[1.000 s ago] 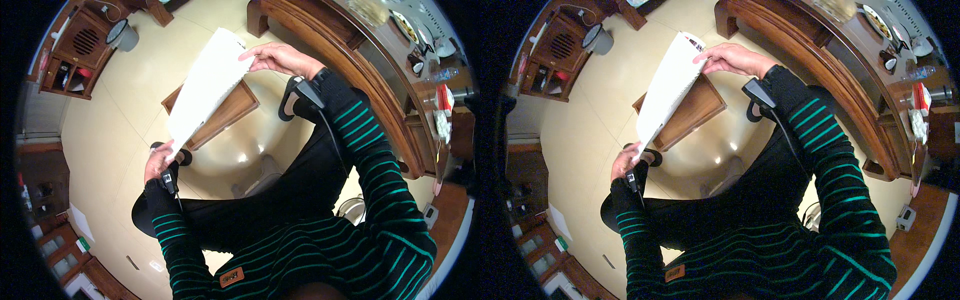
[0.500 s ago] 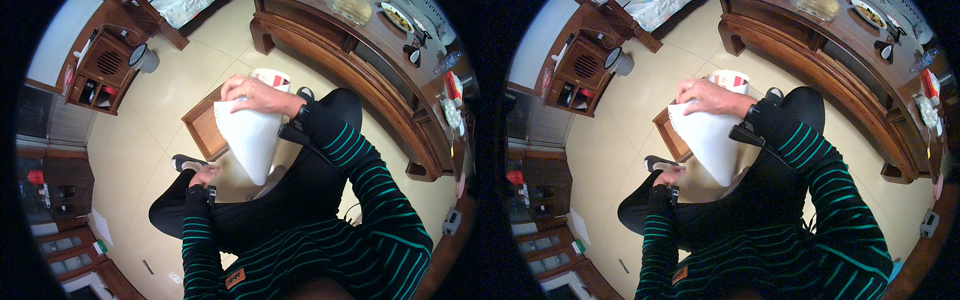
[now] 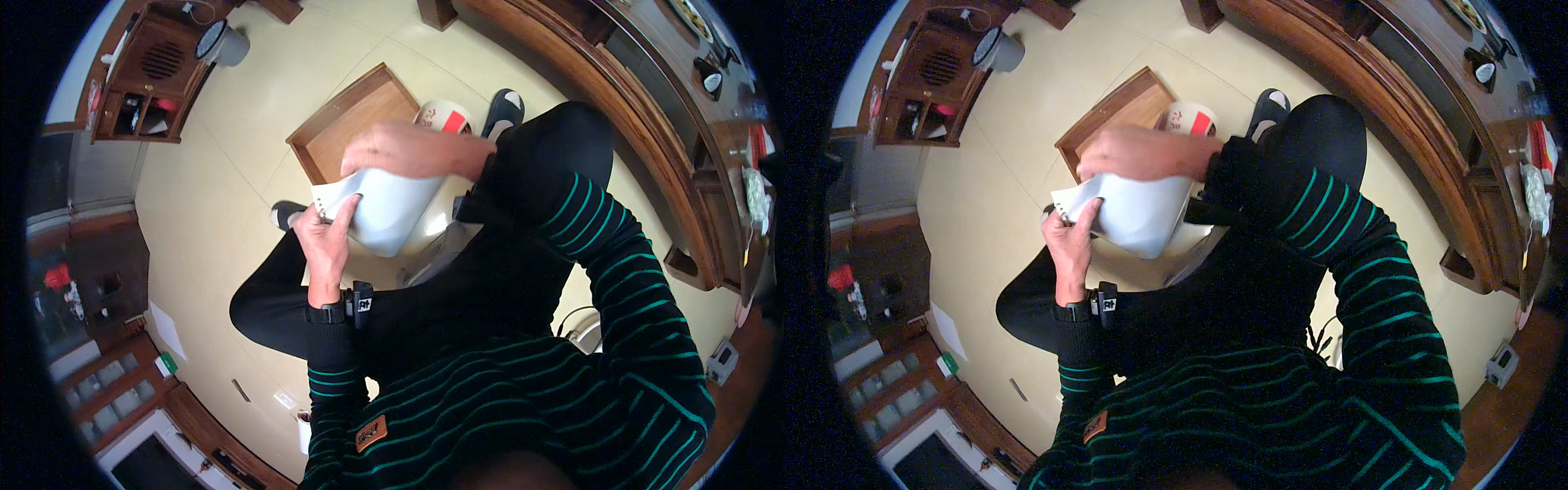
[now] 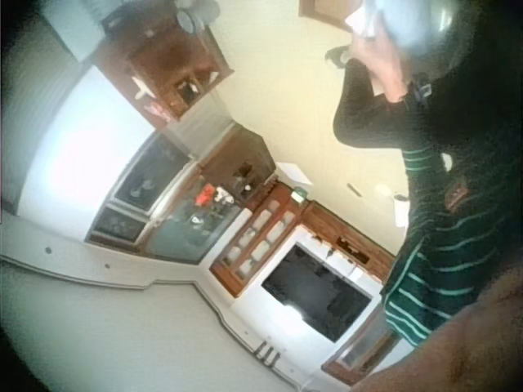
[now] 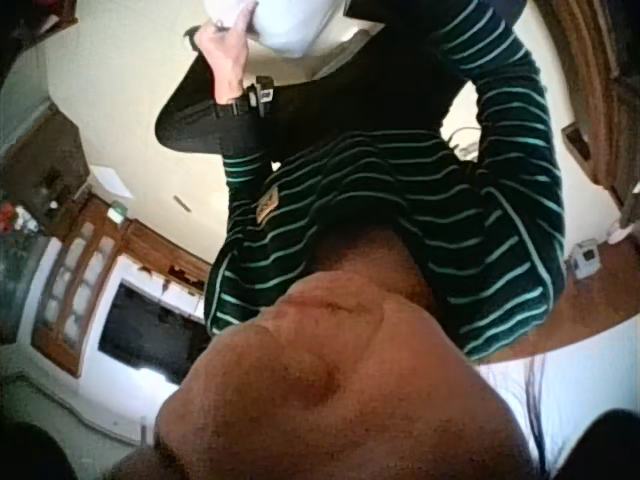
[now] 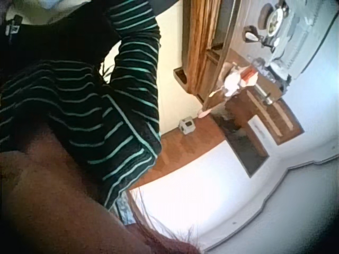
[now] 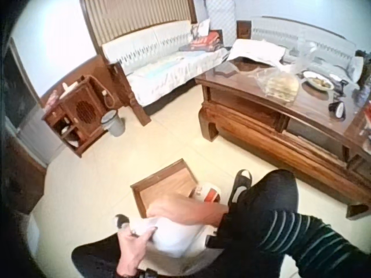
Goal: The person places a white sheet into a wooden frame, smooths it, and adds small items. They then retrieve a paper roll, open a drawer, and unroll the paper to fit the frame.
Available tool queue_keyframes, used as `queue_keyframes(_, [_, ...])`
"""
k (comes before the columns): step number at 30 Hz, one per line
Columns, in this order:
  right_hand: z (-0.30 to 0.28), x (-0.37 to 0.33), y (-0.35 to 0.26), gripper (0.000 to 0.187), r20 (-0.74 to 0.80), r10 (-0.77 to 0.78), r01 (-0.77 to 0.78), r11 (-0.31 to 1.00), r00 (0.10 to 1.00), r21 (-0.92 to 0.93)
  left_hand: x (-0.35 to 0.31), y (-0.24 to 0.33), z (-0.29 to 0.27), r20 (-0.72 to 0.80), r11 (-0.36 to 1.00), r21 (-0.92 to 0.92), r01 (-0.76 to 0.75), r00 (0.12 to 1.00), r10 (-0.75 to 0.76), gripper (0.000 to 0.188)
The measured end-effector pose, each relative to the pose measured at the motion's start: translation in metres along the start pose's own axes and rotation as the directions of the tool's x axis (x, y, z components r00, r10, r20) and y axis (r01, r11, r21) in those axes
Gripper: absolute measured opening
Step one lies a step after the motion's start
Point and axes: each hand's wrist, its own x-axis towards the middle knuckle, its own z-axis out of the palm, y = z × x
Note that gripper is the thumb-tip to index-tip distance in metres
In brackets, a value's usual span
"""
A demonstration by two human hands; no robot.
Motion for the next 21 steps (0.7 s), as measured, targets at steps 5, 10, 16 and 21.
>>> queue_keyframes(5, [-0.026,0.009,-0.007,0.028,0.274,0.117,-0.196,0.938,0.955,0.285,-0.020,-0.003,-0.015,-0.144,0.999,-0.034,-0.039,0.989,0.034,0.016])
queue_keyframes(10, [-0.025,0.017,-0.015,0.030,0.289,0.109,-0.201,0.930,0.951,0.309,-0.023,-0.001,-0.022,-0.245,0.989,-0.131,-0.065,0.969,0.031,0.018])
queue_keyframes(16, [-0.028,0.018,-0.014,0.031,0.319,0.131,-0.256,0.885,0.938,0.389,-0.024,0.007,-0.037,-0.249,0.990,0.063,-0.129,0.958,0.141,0.018])
queue_keyframes(21, [-0.037,0.015,-0.016,0.029,0.335,0.131,-0.286,0.836,0.933,0.469,-0.022,0.014,-0.040,-0.239,0.971,0.119,-0.208,0.943,0.232,0.016])
